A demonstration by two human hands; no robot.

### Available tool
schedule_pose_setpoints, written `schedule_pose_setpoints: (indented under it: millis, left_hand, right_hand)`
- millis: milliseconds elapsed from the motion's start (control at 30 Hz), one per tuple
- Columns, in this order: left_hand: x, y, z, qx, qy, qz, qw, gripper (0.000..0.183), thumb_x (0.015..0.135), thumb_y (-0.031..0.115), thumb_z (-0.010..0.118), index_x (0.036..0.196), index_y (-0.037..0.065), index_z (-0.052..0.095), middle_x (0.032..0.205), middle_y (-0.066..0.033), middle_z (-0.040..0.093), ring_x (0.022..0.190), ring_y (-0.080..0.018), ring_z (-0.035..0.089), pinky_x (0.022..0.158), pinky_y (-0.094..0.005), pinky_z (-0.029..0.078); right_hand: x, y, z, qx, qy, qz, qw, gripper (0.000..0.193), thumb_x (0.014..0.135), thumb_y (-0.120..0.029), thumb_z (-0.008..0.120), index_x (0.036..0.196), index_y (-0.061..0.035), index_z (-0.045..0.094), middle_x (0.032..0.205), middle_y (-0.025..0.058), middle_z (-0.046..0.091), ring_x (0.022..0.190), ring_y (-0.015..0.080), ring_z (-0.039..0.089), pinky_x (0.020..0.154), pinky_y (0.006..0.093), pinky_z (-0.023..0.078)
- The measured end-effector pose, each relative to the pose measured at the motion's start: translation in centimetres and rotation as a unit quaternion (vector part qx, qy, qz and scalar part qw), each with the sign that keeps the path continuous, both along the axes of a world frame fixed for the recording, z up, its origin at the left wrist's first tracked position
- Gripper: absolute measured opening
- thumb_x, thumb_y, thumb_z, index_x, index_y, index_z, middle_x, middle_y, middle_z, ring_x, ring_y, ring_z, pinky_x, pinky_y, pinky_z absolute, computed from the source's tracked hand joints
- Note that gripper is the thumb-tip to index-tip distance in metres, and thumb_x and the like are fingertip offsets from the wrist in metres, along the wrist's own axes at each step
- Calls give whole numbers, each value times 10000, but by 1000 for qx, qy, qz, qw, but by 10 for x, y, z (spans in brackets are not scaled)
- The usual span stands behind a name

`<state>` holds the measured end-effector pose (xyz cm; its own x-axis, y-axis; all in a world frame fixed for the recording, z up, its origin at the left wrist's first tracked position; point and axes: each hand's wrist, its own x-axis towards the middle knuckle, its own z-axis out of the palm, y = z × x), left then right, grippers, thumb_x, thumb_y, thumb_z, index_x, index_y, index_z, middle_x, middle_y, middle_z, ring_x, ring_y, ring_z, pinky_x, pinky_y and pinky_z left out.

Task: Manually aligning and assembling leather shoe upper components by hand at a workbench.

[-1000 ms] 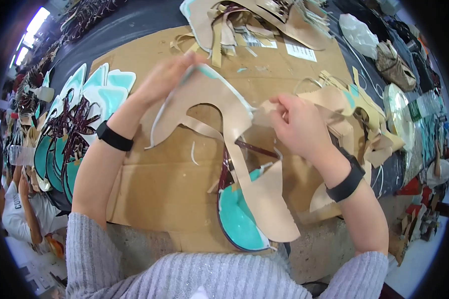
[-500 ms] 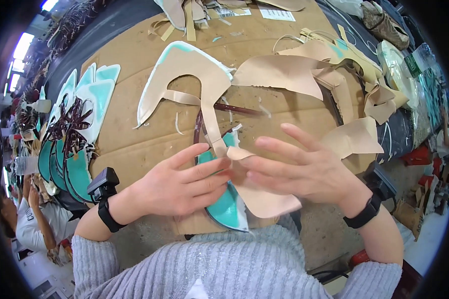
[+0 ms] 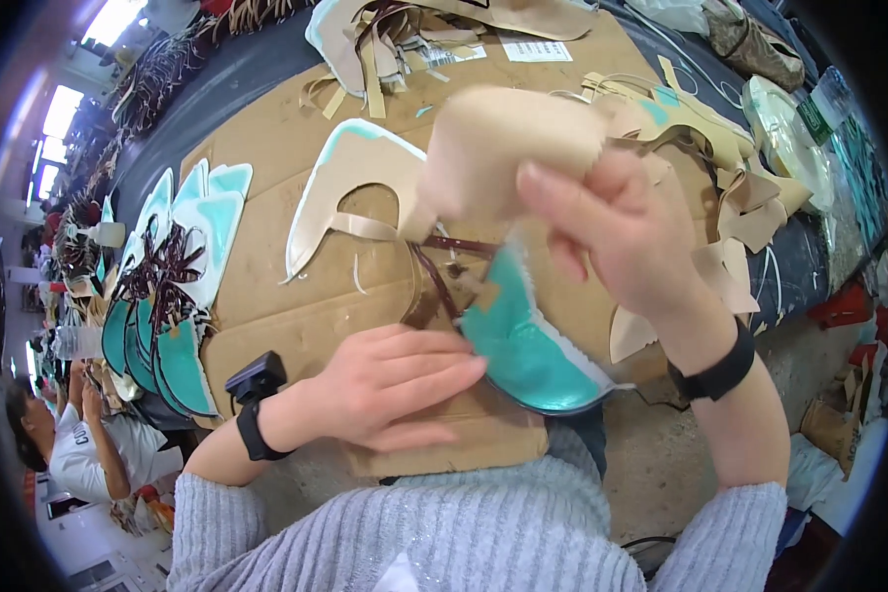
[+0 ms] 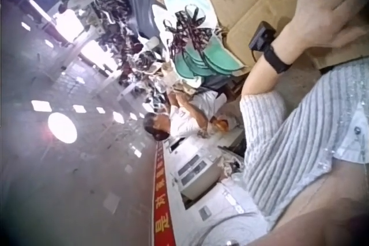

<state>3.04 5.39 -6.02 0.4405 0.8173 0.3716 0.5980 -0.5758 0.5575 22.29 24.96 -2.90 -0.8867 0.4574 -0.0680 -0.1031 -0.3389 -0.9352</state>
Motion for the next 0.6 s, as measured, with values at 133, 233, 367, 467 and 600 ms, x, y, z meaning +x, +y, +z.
schedule_pose_setpoints:
  millis: [133,233,367,467,600]
  left_hand:
    - [-56,15,1,31,-89,129,987,361,866,144,534,1184,-22,571,1024,-133,634,957,-280,616,853,-367,489]
    - [-77,58,2,-91,-99,187,973,343,892,115,461,1191,-19,562,1061,-144,629,992,-302,602,885,-369,476]
    - [-88,70,-15,-190,16,144,971,440,890,69,405,1317,1,481,1291,-161,542,1216,-320,486,1055,-375,355]
    - [-91,67,-25,-156,81,115,978,477,887,87,438,1357,6,437,1356,-169,490,1313,-325,389,1098,-411,297]
    - [-94,66,-23,-65,211,53,974,486,881,122,490,1357,34,449,1378,-160,477,1329,-332,380,1100,-452,293]
  right_hand:
    - [4,-16,-19,38,62,-26,997,265,951,-89,519,1187,19,575,1074,107,648,927,191,647,772,380,580]
    - [8,-17,-29,-15,110,-108,988,298,957,-79,495,1237,12,547,1107,121,647,1012,236,641,858,417,552]
    - [23,2,-36,-27,138,-124,982,323,966,-104,471,1264,7,525,1174,138,621,1081,274,616,921,446,519]
    - [21,11,-46,-44,146,-125,980,321,964,-111,472,1255,12,530,1182,142,616,1082,274,615,916,442,519]
    - [21,4,-45,-23,125,-81,989,314,958,-99,485,1244,18,538,1169,130,621,1060,246,622,910,421,518]
